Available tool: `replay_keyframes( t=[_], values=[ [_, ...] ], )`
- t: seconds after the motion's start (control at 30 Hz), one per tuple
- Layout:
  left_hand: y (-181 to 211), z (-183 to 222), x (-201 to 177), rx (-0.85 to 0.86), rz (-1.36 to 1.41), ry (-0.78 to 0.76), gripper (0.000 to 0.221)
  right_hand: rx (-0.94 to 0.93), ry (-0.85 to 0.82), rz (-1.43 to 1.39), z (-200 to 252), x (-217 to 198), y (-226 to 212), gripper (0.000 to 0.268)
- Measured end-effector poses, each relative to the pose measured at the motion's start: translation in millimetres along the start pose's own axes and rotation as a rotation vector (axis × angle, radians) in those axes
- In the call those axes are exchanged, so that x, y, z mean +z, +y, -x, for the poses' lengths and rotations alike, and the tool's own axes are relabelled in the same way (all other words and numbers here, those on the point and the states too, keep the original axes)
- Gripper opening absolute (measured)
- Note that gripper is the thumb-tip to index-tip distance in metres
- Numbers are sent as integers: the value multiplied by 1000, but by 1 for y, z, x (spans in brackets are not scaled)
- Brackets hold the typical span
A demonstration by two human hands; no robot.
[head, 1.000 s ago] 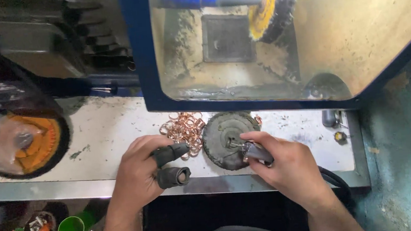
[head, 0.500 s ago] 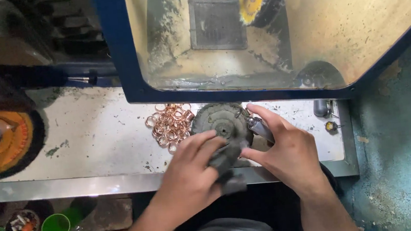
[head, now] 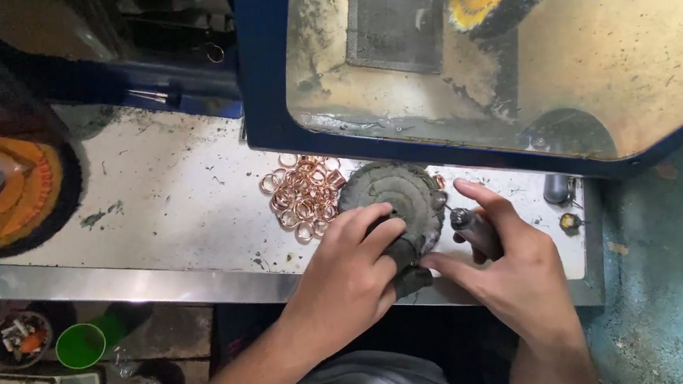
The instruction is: Using a handheld rotary tool to polish and clean a circular metal jewelry component on a workbench.
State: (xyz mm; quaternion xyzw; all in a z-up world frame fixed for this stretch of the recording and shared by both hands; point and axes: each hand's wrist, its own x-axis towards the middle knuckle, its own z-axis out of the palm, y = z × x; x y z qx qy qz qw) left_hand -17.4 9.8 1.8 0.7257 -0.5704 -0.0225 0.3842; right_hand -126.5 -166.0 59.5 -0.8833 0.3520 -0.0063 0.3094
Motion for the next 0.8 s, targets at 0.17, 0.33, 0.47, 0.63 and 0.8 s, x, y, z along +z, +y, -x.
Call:
replay_keyframes(
  t=[0.17, 0.33, 0.47, 0.63, 0.8],
  values=[
    [1, 1, -2, 2, 2, 14, 18, 13, -34, 30, -2, 1, -2, 89],
    [1, 3, -3, -3, 8, 23, 21, 40, -26, 45, 0, 0, -4, 88],
    [3, 2, -4, 8, -2, 41, 19, -17, -25, 52, 1, 2, 0, 87],
    [5, -5, -7, 23, 14, 77, 31, 139, -24, 39, -5, 2, 11, 77],
    [2, -3, -3, -13, 48, 77, 39, 94, 151, 40, -19, 2, 17, 43]
  ],
)
